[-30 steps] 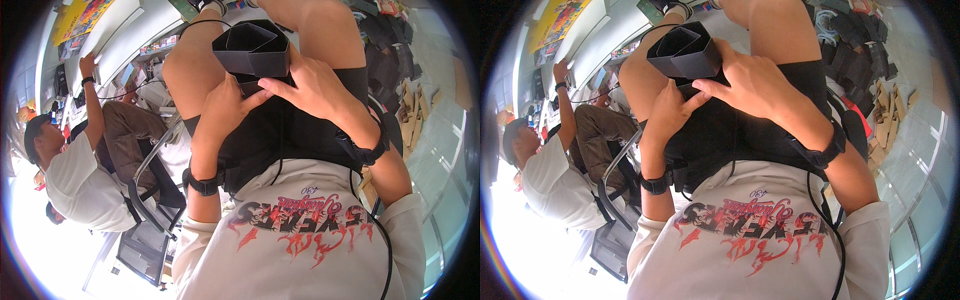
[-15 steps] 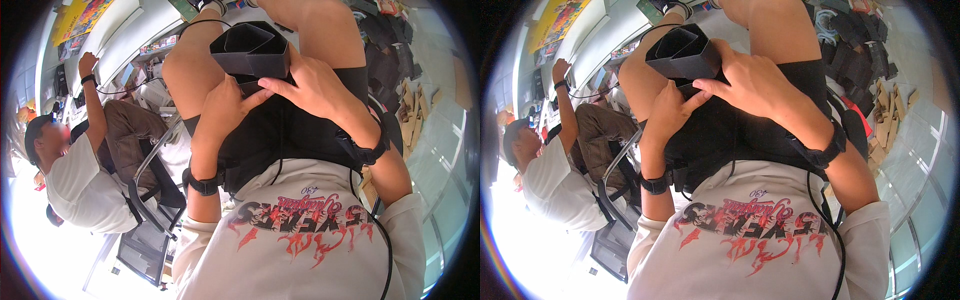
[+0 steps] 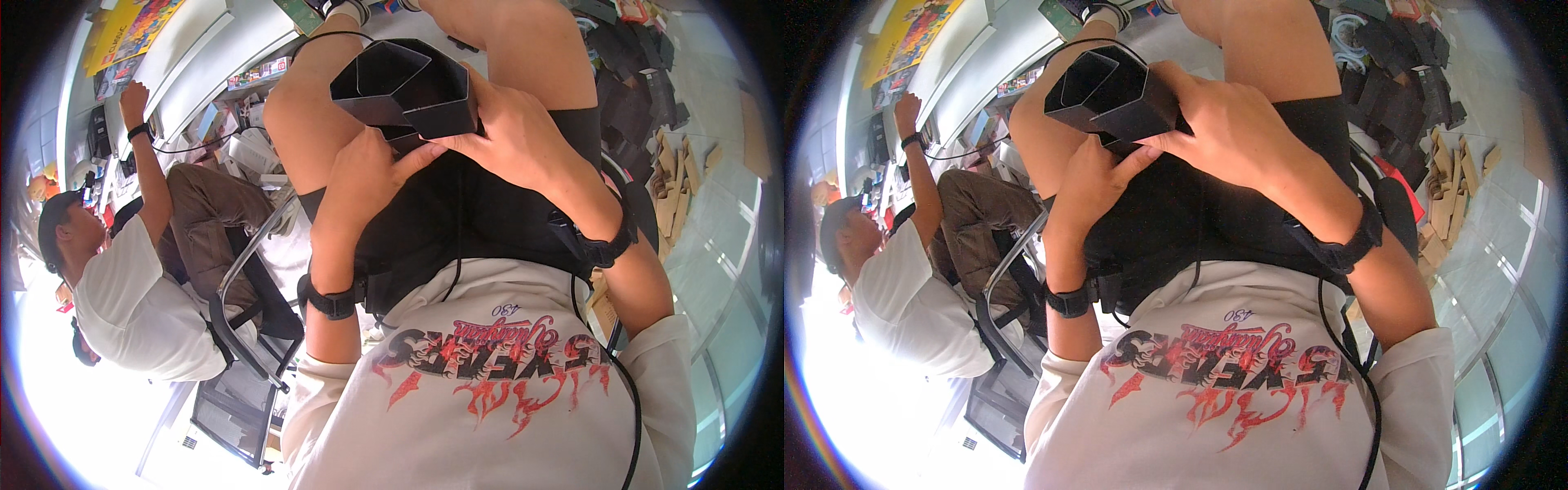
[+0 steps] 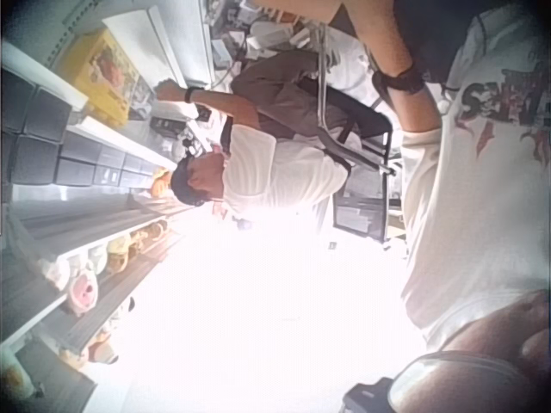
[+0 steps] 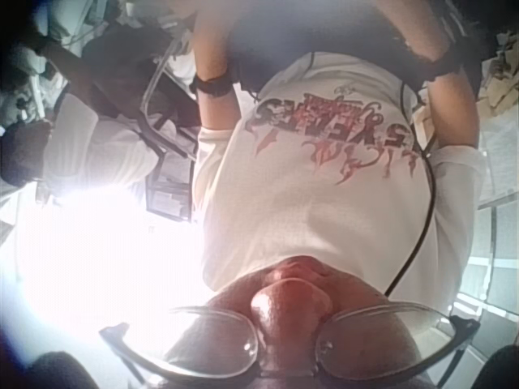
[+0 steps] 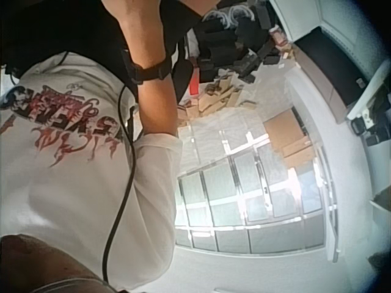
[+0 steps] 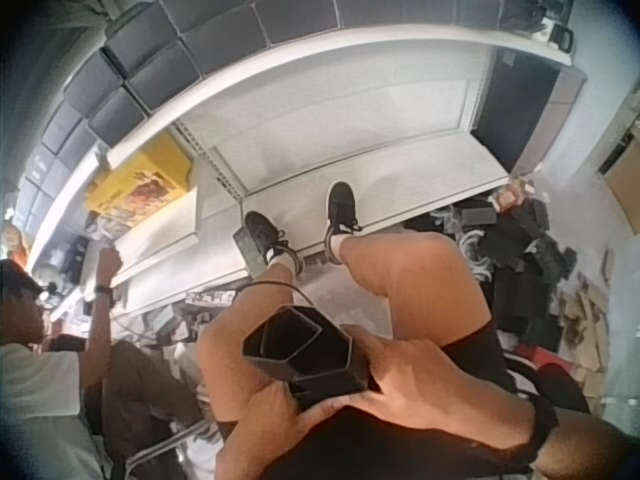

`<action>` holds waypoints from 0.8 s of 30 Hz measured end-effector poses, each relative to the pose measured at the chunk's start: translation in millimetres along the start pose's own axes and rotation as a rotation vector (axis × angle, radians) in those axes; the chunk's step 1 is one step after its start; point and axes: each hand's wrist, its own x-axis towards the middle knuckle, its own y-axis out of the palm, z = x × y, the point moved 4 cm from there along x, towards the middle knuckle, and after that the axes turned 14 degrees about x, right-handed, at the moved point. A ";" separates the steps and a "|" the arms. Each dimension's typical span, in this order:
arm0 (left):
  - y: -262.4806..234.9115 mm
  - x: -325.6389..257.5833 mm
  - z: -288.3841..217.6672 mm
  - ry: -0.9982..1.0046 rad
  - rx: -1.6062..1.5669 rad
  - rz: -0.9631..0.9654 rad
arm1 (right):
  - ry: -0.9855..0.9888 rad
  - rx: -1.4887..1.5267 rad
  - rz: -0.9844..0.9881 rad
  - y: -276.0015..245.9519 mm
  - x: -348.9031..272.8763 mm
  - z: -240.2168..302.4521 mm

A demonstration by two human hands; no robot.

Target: The person assembles a black cardboard box by folding the precut panels into a hexagonal shape and tucking the tabs into the sides.

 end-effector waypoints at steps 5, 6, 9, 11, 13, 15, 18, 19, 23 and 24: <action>-3.4 -0.7 -3.5 0.006 -0.027 0.005 | 0.000 0.004 0.004 -0.2 0.5 -0.8; -2.7 -0.8 -2.6 0.024 -0.054 -0.032 | 0.000 0.005 0.004 0.1 0.9 -1.6; -2.6 1.6 -3.7 0.026 -0.075 -0.040 | 0.016 0.018 0.014 -2.0 2.0 -4.4; -2.0 1.7 -3.3 0.006 -0.067 -0.010 | 0.023 0.019 -0.005 -2.4 1.8 -3.6; -1.8 1.8 -3.5 -0.001 -0.079 0.008 | 0.021 0.034 -0.006 -2.2 1.8 -4.3; -2.2 1.2 -2.8 -0.016 -0.016 0.015 | 0.018 0.048 -0.007 -1.4 1.5 -4.9; -2.6 1.0 -3.4 -0.028 0.033 0.018 | 0.001 0.039 -0.016 -1.7 1.3 -4.2; -2.9 0.8 -3.7 -0.025 0.021 0.014 | 0.008 0.032 -0.013 -2.0 1.5 -3.7; -2.5 0.4 -4.3 -0.006 -0.009 0.000 | 0.005 0.025 -0.016 -2.5 0.5 -2.1; -1.9 0.1 -3.6 -0.019 0.031 0.003 | 0.005 0.025 -0.016 -2.4 0.2 -1.9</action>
